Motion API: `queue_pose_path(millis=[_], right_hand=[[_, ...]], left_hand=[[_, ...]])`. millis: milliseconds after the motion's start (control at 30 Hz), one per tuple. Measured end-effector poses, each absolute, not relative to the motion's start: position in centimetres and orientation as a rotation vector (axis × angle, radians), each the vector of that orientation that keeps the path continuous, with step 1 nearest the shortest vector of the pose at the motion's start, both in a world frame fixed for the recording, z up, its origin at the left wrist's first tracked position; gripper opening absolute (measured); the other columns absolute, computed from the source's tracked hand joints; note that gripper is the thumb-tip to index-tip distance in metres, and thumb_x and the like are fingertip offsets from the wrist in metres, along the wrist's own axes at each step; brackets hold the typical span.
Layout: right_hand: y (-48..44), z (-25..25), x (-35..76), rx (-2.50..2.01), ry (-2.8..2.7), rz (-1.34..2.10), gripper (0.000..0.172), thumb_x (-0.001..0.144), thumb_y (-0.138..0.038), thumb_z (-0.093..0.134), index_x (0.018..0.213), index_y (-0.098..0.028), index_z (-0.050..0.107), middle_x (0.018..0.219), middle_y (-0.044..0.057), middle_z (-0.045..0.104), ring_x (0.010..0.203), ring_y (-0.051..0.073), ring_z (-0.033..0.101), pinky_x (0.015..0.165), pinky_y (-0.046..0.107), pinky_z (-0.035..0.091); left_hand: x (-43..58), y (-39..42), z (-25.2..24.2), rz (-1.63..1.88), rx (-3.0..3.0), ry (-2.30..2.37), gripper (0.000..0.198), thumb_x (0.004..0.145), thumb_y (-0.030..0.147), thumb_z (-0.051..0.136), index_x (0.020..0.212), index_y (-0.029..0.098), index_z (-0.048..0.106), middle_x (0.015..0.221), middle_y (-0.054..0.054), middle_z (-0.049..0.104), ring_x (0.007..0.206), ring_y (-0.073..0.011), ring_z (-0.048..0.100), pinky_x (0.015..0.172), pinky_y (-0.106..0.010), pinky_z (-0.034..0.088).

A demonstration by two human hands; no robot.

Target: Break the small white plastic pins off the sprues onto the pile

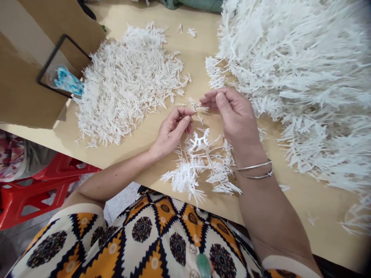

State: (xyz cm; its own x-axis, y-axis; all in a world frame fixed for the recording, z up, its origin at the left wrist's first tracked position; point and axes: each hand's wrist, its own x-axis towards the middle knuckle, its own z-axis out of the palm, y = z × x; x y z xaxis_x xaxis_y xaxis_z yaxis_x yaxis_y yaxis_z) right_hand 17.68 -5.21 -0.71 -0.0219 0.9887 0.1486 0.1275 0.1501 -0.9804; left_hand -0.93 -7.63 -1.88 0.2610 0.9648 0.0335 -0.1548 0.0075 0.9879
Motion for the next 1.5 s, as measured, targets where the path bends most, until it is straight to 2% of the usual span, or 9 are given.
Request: queue_pose_path(millis=[300,533,733,867,1033,1100,1300,1433,1500], right_hand=[[-4.7,-2.2,18.1,-1.122,-1.243,1.156,0.033,0.103,-0.056,0.054,0.102,-0.029,0.072,0.103,0.005,0.078,0.098,0.021,0.076,0.096,0.043,0.059],[-4.6,-2.2,18.1,-1.104,-1.212,1.180,0.038,0.099,-0.062,0.058,0.101,-0.027,0.073,0.101,0.005,0.078,0.096,0.021,0.076,0.097,0.043,0.059],[-4.5,-1.6,18.1,-1.101,-1.125,1.236,0.029,0.098,-0.055,0.063,0.095,-0.029,0.074,0.096,0.003,0.078,0.092,0.019,0.074,0.096,0.041,0.059],[-4.7,-1.4,18.1,-1.147,-1.122,1.207,0.030,0.098,-0.055,0.063,0.094,-0.027,0.073,0.095,0.003,0.078,0.093,0.018,0.074,0.094,0.039,0.059],[-5.2,-0.8,18.3,-1.172,-1.184,1.141,0.032,0.098,-0.056,0.062,0.097,-0.026,0.073,0.098,0.003,0.078,0.093,0.017,0.075,0.091,0.037,0.059],[-5.4,0.1,18.5,-1.163,-1.227,1.098,0.031,0.098,-0.054,0.063,0.098,-0.025,0.074,0.098,0.004,0.078,0.094,0.017,0.075,0.094,0.038,0.059],[-8.1,4.1,19.4,-1.206,-1.634,0.881,0.024,0.102,-0.044,0.060,0.104,-0.025,0.075,0.104,0.004,0.078,0.100,0.019,0.074,0.099,0.040,0.058],[-11.1,4.0,20.4,-1.101,-1.983,0.809,0.027,0.103,-0.041,0.057,0.122,-0.029,0.071,0.120,0.006,0.075,0.117,0.024,0.070,0.104,0.045,0.056],[-12.1,2.6,20.7,-1.014,-2.092,0.802,0.039,0.100,-0.044,0.062,0.136,-0.029,0.064,0.131,0.008,0.070,0.125,0.027,0.066,0.109,0.049,0.053]], left_hand=[[-0.8,-7.5,-2.1,1.095,1.116,0.862,0.039,0.098,0.059,0.061,0.106,0.021,0.063,0.091,0.000,0.059,0.074,-0.0078,0.059,0.073,-0.022,0.054],[-0.9,-7.7,-2.2,1.106,1.167,0.850,0.036,0.104,0.054,0.054,0.106,0.020,0.064,0.090,0.000,0.061,0.074,-0.0073,0.062,0.073,-0.023,0.053],[-0.7,-8.3,-1.0,0.894,1.912,0.779,0.041,0.109,0.048,0.042,0.114,0.017,0.068,0.111,-0.010,0.074,0.106,-0.0170,0.069,0.099,-0.035,0.054],[-0.2,-8.5,-1.0,0.595,2.259,0.745,0.058,0.110,0.055,0.027,0.132,0.017,0.066,0.139,-0.012,0.070,0.144,-0.0249,0.055,0.122,-0.047,0.041],[-1.1,-6.2,-0.7,0.401,2.326,1.174,0.076,0.105,0.071,0.024,0.151,0.017,0.054,0.170,-0.012,0.039,0.165,-0.0312,0.023,0.135,-0.059,0.011],[-1.9,-5.2,-0.2,0.446,2.215,1.307,0.076,0.106,0.070,0.023,0.152,0.016,0.053,0.172,-0.013,0.035,0.166,-0.0292,0.021,0.136,-0.055,0.014],[-2.6,-6.7,0.4,0.724,2.164,1.198,0.067,0.108,0.064,0.027,0.141,0.018,0.061,0.166,-0.012,0.046,0.155,-0.0228,0.044,0.130,-0.045,0.035],[-1.9,-7.0,-0.5,0.397,2.371,0.938,0.066,0.109,0.060,0.027,0.158,0.021,0.044,0.173,-0.008,0.034,0.165,-0.0257,0.024,0.137,-0.053,0.014],[-1.9,-5.6,-0.7,0.317,2.356,0.940,0.063,0.109,0.059,0.025,0.159,0.025,0.043,0.172,-0.004,0.035,0.166,-0.0257,0.020,0.137,-0.056,0.004]])
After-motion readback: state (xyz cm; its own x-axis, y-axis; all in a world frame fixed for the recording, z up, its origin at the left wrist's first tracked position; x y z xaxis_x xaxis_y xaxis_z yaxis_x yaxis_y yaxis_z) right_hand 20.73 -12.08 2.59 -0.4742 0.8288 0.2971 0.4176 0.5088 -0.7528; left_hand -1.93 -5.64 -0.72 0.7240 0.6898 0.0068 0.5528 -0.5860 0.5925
